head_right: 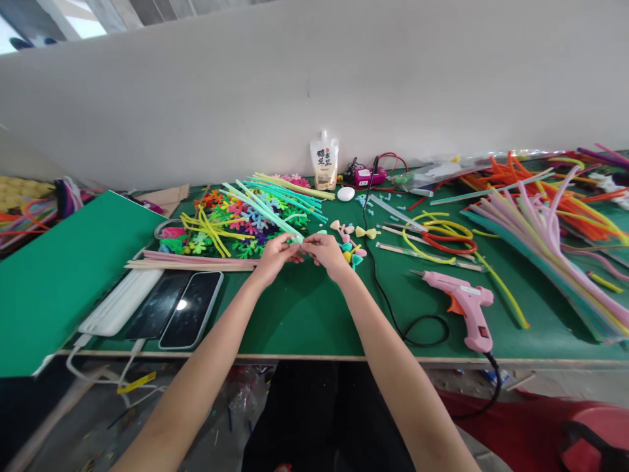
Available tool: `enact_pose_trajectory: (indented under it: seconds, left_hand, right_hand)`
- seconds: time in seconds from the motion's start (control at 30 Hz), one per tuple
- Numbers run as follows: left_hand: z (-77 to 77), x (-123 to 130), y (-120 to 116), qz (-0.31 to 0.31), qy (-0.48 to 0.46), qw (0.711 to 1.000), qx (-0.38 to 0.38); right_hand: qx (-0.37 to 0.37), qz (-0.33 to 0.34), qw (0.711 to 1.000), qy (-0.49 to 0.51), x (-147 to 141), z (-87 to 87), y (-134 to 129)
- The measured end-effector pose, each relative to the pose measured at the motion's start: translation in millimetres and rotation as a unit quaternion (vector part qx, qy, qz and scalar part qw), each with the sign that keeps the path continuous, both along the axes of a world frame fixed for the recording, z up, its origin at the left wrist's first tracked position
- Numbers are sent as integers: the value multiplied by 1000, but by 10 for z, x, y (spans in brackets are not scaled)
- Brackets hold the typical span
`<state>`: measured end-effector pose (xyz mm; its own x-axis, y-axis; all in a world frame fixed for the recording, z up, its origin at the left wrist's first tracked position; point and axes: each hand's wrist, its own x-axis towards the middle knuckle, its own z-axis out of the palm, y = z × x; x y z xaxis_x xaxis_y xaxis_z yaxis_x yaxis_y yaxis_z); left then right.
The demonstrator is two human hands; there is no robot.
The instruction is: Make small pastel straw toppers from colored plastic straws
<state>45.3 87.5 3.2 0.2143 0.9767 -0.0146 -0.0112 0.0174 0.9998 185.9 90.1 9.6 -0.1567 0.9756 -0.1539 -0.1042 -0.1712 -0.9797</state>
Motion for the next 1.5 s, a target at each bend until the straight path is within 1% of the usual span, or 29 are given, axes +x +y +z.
enact_pose_trajectory:
  seconds: [0.27,0.43,0.5,0.7,0.87,0.97,1.1,1.2,1.3,1.5]
  left_hand:
    - [-16,0,-14,-16,51,998,20]
    - [-62,16,-35,-18,120,988,93]
    - [-64,22,-39,-18,122,987,101]
    - [-43,52,-43,4,71,994,83]
    - [-65,57,-42,-6,66,994,83]
    - [-69,27,-37,-21,86,993,76]
    - [-41,-21,-40,-63,112,990,57]
    - [-16,-38,-47,-93,113,988,42]
    - [0,-44,-46,-108,105,988,32]
    - [28,-42,-49,-112,88,990,9]
  right_hand:
    - [-9,8,1000,7,19,22,-3]
    - [-31,8,999,10,24,1,3]
    - [-39,12,999,18,27,-3,4]
    - [-50,9,998,21,8,16,2]
    - [-40,6,999,-23,14,2,12]
    - [-11,24,997,-66,46,2,15]
    - [33,82,990,-113,106,43,-7]
    - [49,114,983,-134,132,65,-26]
    - [54,124,980,-143,127,48,-24]
    - [66,126,980,-142,109,18,-5]
